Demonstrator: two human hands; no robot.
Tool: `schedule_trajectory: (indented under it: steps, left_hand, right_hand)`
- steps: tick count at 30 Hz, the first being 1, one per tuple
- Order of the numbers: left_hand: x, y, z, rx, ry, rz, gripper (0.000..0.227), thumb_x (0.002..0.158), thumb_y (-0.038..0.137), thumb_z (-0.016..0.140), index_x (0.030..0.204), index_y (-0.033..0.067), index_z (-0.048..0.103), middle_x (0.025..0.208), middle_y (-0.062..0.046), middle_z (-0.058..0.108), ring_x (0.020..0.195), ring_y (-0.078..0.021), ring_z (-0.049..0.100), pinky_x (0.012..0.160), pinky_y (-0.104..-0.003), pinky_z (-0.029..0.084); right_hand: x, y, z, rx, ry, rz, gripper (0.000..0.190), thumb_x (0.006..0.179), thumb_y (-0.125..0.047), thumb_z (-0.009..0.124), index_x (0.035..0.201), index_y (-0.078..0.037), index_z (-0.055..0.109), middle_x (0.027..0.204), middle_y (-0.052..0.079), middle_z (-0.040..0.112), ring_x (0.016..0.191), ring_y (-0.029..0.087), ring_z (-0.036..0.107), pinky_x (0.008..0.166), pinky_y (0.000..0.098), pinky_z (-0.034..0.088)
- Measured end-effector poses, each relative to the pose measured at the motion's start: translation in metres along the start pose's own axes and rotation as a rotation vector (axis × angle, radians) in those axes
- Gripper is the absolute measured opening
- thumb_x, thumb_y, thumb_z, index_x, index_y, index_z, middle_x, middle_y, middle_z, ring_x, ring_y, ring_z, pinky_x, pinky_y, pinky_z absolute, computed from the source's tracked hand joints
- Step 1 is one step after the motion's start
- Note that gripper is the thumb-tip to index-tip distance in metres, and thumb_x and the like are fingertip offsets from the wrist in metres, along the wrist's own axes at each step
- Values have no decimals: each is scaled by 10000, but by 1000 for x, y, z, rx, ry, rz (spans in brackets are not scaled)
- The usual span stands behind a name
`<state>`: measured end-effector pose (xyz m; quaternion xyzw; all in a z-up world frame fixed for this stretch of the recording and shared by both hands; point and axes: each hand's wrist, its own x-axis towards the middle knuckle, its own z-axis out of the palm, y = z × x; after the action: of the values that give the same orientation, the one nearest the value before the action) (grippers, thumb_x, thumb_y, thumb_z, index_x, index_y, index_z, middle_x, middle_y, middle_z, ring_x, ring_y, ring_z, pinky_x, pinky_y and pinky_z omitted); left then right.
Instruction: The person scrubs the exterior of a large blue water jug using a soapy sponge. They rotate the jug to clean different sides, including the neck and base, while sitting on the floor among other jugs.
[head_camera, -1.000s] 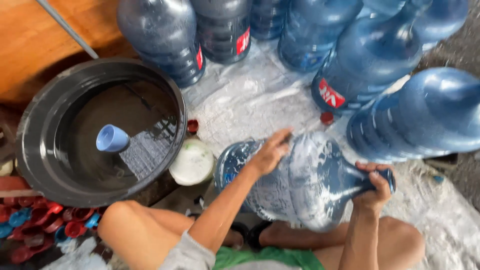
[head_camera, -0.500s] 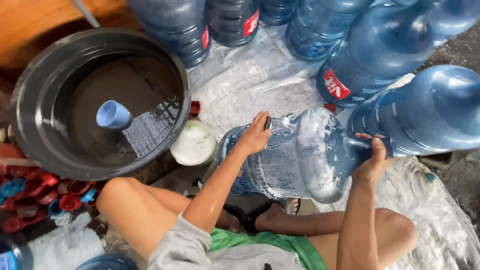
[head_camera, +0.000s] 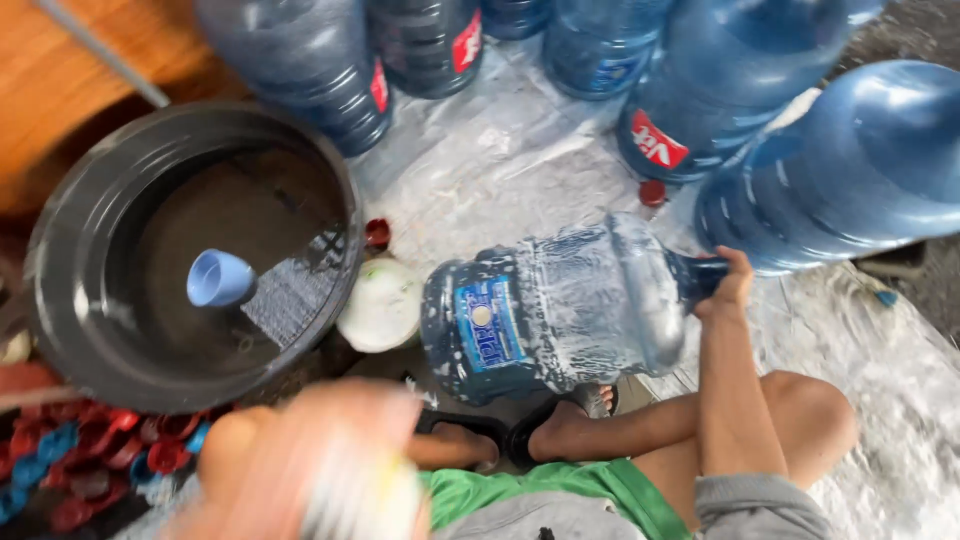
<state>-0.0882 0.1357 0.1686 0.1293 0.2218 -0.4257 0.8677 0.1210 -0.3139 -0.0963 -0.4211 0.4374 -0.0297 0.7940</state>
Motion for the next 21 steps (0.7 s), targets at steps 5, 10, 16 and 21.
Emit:
schedule_trajectory:
  steps: [5, 10, 16, 21]
  left_hand:
    - [181, -84, -176, 1836, 640, -1004, 731, 602, 378, 497, 1307, 186, 497, 1427, -181, 379, 1349, -372, 323, 1054, -267, 304]
    - [191, -78, -161, 1914, 519, -1073, 470, 619, 279, 475, 1063, 173, 586, 1259, -29, 563, 1224, -266, 496, 943, -284, 385]
    - [197, -81, -170, 1913, 465, -1059, 557, 644, 300, 442, 1182, 180, 528, 1347, -17, 478, 1298, -261, 399, 1013, -300, 326]
    - [202, -80, -167, 1873, 418, -1076, 499, 574, 248, 458, 1049, 147, 569, 1308, -40, 521, 1255, -277, 445, 979, -343, 363]
  right_hand:
    - [49, 27, -46, 204, 13, 144, 249, 593, -296, 678, 710, -94, 592, 653, 66, 644, 553, 215, 612, 551, 323, 536]
    - [-17, 21, -46, 102, 249, 156, 275, 636, -302, 680, 778, -75, 615, 692, 33, 649, 532, 162, 599, 451, 243, 490]
    - [-15, 27, -54, 96, 352, 217, 370, 625, -349, 729, 805, -102, 518, 676, 15, 589, 522, 158, 574, 469, 255, 496]
    - [-4, 34, -53, -141, 477, 225, 474, 667, -501, 728, 914, -139, 545, 726, -6, 619, 593, 142, 601, 597, 259, 518]
